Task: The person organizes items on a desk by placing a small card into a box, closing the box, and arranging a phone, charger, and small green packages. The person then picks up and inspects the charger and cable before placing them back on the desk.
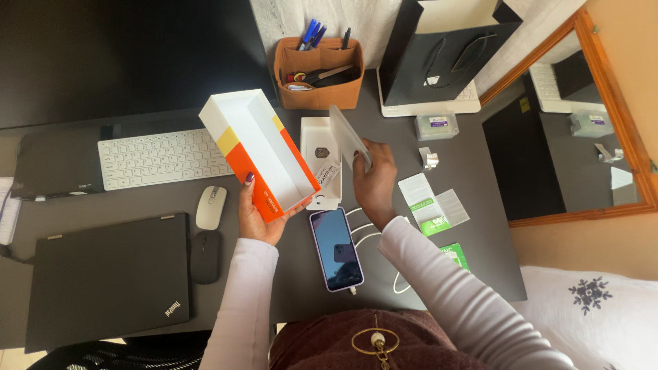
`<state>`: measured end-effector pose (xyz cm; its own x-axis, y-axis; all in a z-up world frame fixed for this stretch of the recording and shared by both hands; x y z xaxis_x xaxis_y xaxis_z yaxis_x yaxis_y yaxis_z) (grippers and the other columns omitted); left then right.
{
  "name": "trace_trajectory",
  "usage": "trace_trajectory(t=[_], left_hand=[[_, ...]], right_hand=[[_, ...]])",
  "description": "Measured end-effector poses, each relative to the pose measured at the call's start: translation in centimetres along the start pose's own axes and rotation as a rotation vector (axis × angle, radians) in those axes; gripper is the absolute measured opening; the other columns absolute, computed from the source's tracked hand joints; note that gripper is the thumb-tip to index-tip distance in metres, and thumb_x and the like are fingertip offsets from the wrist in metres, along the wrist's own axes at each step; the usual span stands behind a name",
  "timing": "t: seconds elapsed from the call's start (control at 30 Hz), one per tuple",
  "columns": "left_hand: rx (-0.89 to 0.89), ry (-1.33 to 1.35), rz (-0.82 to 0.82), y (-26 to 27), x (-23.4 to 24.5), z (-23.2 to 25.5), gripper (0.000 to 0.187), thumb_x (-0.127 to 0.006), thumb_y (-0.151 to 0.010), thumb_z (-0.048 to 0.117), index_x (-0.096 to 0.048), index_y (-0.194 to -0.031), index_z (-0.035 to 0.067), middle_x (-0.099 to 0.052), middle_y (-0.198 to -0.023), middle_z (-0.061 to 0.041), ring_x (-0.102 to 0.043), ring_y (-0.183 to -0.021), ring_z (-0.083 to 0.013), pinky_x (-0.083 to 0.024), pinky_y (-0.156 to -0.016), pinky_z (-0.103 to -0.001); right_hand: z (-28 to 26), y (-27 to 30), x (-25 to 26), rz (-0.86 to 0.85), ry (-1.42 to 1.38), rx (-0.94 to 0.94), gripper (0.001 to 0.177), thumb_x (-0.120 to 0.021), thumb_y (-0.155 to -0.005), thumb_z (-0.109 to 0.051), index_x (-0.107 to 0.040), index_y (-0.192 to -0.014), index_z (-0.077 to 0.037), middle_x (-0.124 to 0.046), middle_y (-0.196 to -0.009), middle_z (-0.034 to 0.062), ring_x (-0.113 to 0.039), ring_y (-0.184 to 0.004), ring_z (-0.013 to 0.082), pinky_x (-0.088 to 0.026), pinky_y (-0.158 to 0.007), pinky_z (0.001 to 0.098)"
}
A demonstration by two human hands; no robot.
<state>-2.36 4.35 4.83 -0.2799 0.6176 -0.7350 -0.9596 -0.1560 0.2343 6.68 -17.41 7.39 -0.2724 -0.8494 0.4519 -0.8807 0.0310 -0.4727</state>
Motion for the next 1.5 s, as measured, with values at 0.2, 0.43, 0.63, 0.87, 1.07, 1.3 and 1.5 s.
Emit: trace_trajectory(t=[0.2, 0.43, 0.63, 0.87, 1.07, 1.3, 1.5], left_hand=[[-0.022, -0.004, 0.055, 0.0, 0.7, 0.6, 0.093, -0.065, -0.083, 0.062, -0.032, -0.154, 0.011, -0.046, -0.15, -0.019, -0.056, -0.128, -0.0476, -0.054, -0.092, -0.069], [-0.041, -0.007, 0.035, 0.3, 0.9, 1.6, 0.095, -0.068, -0.082, 0.061, -0.03, -0.154, 0.012, -0.046, -0.149, -0.02, -0.056, -0.127, -0.0486, -0.053, -0.09, -0.07], [-0.041, -0.023, 0.067, 0.7, 1.7, 1.9, 0.097, -0.069, -0.08, 0.062, -0.031, -0.153, 0.01, -0.047, -0.147, -0.021, -0.058, -0.125, -0.0486, -0.054, -0.09, -0.069], [-0.033, -0.042, 0.083, 1.0, 2.0, 1.9, 0.099, -0.07, -0.078, 0.063, -0.032, -0.153, 0.01, -0.048, -0.146, -0.021, -0.058, -0.125, -0.0499, -0.054, -0.09, -0.069], [-0.033, -0.039, 0.079, 0.9, 1.6, 1.7, 0.097, -0.072, -0.078, 0.061, -0.032, -0.154, 0.013, -0.046, -0.15, -0.018, -0.055, -0.13, -0.0461, -0.053, -0.092, -0.071], [-0.02, -0.056, 0.117, 0.9, 1.4, 1.7, 0.096, -0.071, -0.076, 0.059, -0.03, -0.154, 0.019, -0.044, -0.151, -0.014, -0.053, -0.133, -0.0433, -0.053, -0.091, -0.072], [-0.016, -0.083, 0.133, 0.5, 2.6, 1.0, 0.091, -0.07, -0.077, 0.055, -0.033, -0.152, 0.018, -0.048, -0.148, -0.013, -0.053, -0.135, -0.0395, -0.053, -0.092, -0.074]], right_hand=[[-0.1, 0.9, -3.9, -0.272, 0.122, 0.077, 0.06, -0.053, -0.084, 0.011, -0.06, -0.142, -0.005, -0.06, -0.134, 0.0194, -0.052, -0.121, 0.0415, -0.046, -0.108, 0.0488], [-1.7, 3.1, -7.0, -0.497, 0.26, 0.051, 0.074, -0.066, -0.076, 0.004, -0.046, -0.147, -0.004, -0.036, -0.149, 0.0228, -0.035, -0.136, 0.0474, -0.037, -0.107, 0.0571], [-3.0, 4.0, -7.1, -0.573, 0.165, 0.053, 0.054, -0.068, -0.071, 0.006, -0.061, -0.123, -0.005, -0.043, -0.144, 0.0214, -0.039, -0.132, 0.0472, -0.04, -0.111, 0.0512], [-3.4, 4.2, -5.6, -0.381, 0.049, 0.207, 0.032, -0.065, -0.077, 0.011, -0.071, -0.107, 0.001, -0.063, -0.121, 0.0172, -0.055, -0.117, 0.0398, -0.05, -0.102, 0.0456], [-2.6, 4.5, -4.5, -0.331, 0.071, 0.269, 0.031, -0.064, -0.078, 0.011, -0.071, -0.107, 0.004, -0.063, -0.117, 0.0194, -0.056, -0.114, 0.0397, -0.05, -0.1, 0.0449], [-1.3, 4.9, -4.4, -0.331, 0.12, 0.215, 0.037, -0.06, -0.076, 0.013, -0.071, -0.11, 0.005, -0.063, -0.12, 0.0197, -0.056, -0.117, 0.0391, -0.05, -0.104, 0.0433], [-1.5, 5.5, -4.5, -0.386, 0.11, 0.198, 0.047, -0.058, -0.071, 0.013, -0.068, -0.116, 0.005, -0.063, -0.122, 0.0199, -0.054, -0.119, 0.0402, -0.048, -0.104, 0.0448]])
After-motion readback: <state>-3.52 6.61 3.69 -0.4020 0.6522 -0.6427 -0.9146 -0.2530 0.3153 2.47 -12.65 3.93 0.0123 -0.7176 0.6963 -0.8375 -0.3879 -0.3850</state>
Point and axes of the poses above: each hand's wrist, its own y-axis away from the middle knuckle, its own x-axis out of the back of the hand, z = x × y, the point moved 7 cm from there along -y, towards the middle knuckle
